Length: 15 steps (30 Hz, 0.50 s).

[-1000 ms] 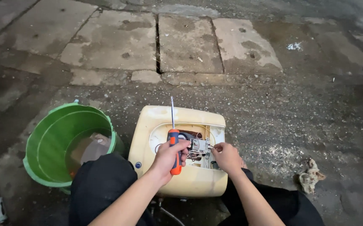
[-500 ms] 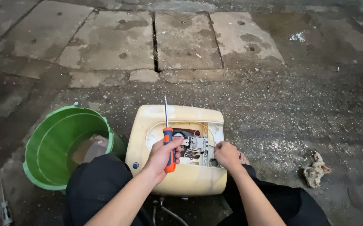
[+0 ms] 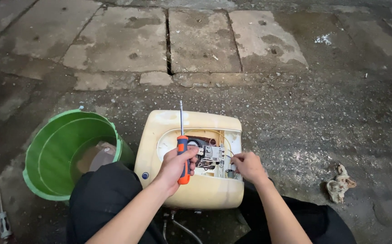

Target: Repairing the internal components and wiring of a water heater using a screwdriver.

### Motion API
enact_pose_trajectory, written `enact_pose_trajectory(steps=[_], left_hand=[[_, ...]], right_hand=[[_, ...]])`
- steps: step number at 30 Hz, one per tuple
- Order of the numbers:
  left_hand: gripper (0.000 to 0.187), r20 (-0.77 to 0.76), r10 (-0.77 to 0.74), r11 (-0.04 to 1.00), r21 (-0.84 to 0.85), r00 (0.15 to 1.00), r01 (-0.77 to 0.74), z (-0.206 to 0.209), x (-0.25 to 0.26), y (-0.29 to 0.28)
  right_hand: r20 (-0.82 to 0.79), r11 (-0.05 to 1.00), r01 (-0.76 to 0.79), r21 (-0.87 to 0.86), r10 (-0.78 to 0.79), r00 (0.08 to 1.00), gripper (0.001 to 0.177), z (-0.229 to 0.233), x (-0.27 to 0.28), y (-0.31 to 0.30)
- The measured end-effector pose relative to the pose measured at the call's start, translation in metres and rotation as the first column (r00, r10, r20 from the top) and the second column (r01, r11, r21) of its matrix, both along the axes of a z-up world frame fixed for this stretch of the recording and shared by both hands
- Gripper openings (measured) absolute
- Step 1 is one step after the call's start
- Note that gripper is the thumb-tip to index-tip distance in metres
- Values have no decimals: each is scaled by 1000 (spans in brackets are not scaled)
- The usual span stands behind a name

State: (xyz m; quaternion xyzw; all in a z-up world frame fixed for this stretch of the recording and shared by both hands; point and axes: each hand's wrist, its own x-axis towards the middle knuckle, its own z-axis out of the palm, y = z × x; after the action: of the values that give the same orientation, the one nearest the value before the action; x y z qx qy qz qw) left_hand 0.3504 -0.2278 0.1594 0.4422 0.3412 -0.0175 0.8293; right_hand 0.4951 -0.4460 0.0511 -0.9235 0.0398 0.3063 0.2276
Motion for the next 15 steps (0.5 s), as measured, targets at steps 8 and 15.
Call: enact_pose_trajectory(steps=[8, 15], left_hand=[[27, -19, -18, 999, 34, 1000, 19, -2, 0, 3], [29, -22, -14, 999, 38, 1000, 15, -3, -1, 0]], right_hand=[[24, 961, -271, -49, 272, 962, 28, 18, 13, 8], [57, 969, -248, 22, 246, 968, 28, 21, 7, 8]])
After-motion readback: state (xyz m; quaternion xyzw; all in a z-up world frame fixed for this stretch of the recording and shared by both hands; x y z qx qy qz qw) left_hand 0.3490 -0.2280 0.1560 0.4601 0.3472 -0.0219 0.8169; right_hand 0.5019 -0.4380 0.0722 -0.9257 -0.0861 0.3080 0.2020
